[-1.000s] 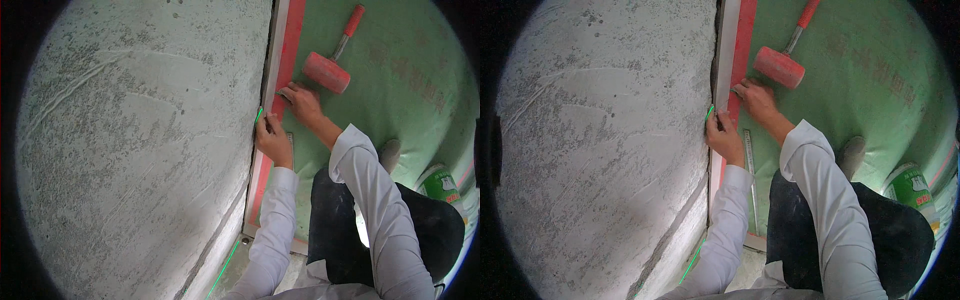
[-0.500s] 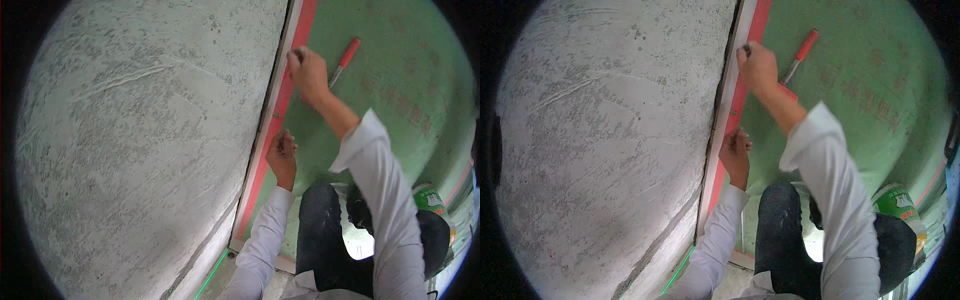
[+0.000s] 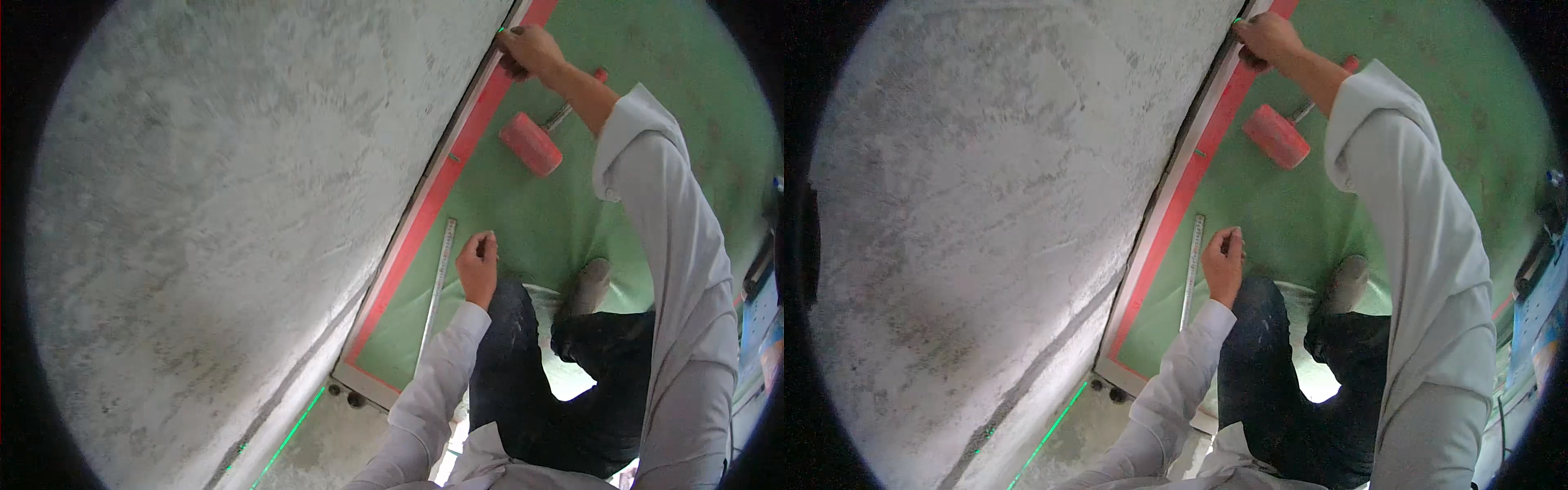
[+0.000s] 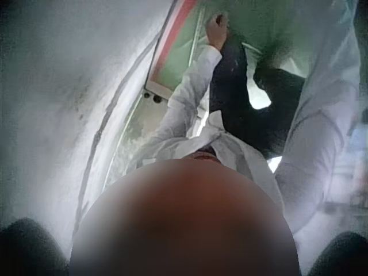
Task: Applying adhesive to tiles and installing them on a wall using a mallet and spacers.
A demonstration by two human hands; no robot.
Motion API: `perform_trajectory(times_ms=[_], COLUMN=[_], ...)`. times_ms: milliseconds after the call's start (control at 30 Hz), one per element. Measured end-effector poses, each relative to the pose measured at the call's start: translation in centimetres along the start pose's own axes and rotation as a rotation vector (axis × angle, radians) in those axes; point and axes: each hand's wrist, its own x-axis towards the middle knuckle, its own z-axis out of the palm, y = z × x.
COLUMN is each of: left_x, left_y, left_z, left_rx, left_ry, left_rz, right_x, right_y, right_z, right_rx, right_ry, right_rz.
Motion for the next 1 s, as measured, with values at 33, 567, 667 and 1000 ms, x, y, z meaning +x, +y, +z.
perform_trajectory(times_ms=[33,567,667,1000], left_x=[0.6,14.0,14.5,14.7], left_y=[-0.5,2.9,3.4,2.6], left_z=[-0.3,3.1,3.7,3.8], left_rx=[0.027,-0.062,0.016,-0.083], left_ry=[0.032,0.517,0.536,0.538], left_rz=[0.022,0.074,0.099,0.173], right_x=[-0.1,-1.6,-2.0,-2.4], right_y=[-0.1,-1.6,-2.3,-3.1], right_z=[0.2,0.4,0.0,0.5], right_rx=[-0.009,0.024,-0.014,-0.139], right_ry=[-0.032,-0.101,-0.097,-0.046], right_rz=[-0.013,-0.066,0.019,-0.054])
